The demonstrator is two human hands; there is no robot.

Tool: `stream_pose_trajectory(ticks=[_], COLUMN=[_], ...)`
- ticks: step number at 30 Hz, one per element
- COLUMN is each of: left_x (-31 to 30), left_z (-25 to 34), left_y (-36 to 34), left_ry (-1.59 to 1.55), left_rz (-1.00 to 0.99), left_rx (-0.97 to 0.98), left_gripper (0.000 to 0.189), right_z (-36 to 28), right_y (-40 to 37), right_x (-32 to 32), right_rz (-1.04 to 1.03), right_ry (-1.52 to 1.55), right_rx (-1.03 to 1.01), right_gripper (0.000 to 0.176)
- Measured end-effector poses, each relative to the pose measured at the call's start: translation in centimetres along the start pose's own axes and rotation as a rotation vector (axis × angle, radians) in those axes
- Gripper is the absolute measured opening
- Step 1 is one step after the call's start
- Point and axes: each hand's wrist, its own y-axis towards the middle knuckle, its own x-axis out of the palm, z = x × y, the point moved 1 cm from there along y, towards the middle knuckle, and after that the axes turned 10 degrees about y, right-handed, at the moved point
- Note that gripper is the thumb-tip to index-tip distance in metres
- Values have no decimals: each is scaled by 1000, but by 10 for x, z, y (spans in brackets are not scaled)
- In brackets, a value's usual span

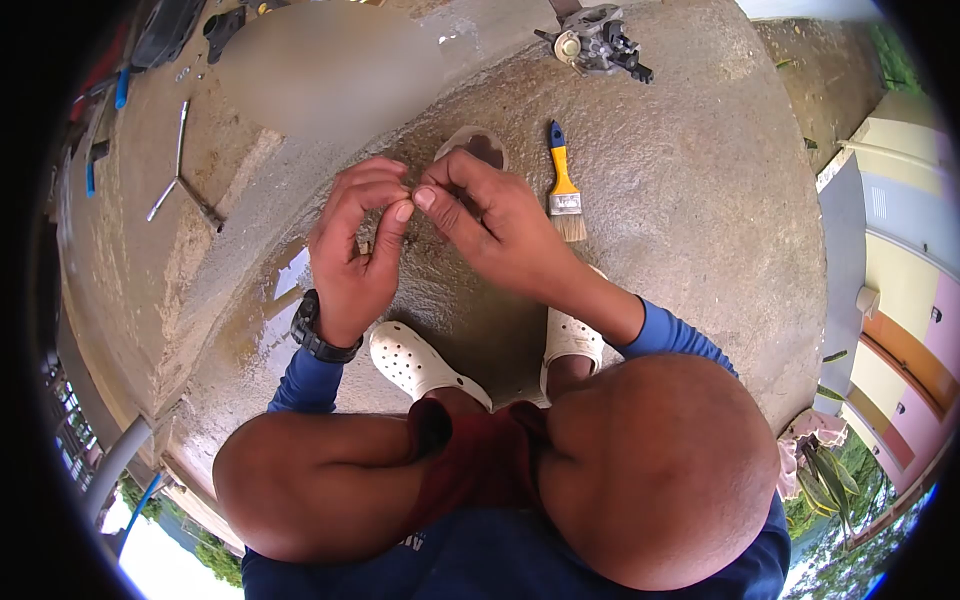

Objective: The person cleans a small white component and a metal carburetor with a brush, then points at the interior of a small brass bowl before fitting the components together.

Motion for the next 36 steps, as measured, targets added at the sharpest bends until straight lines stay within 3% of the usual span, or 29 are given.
stream_pose_trajectory(ticks=[6, 8, 15, 17, 20, 30, 36], left_x=[-5, -4, -1, -1, 2, 0, 0], left_z=[5, 7, 3, 4, 2, -1, -1], left_y=[3, 3, 3, 3, 2, 2, 1], left_ry=[231, 277, 179, 191, 103, -25, -25], left_rz=[-25, -37, -2, -6, 10, 38, 32], left_rx=[258, 312, 242, 239, 154, 122, 109], left_gripper=[14, 15, 14, 13, 14, 12, 12], right_z=[5, 2, 0, 9, 9, 1, 2], right_y=[2, 3, 0, 0, -2, -2, -2], right_x=[-2, -1, -1, -3, -2, -3, -4], right_rz=[-38, 42, 47, -74, -80, -101, -128], right_ry=[438, 676, 655, 525, 543, 633, 522], right_rx=[205, 447, 397, 221, 173, 189, 130], right_gripper=[27, 28, 31, 28, 23, 23, 21])
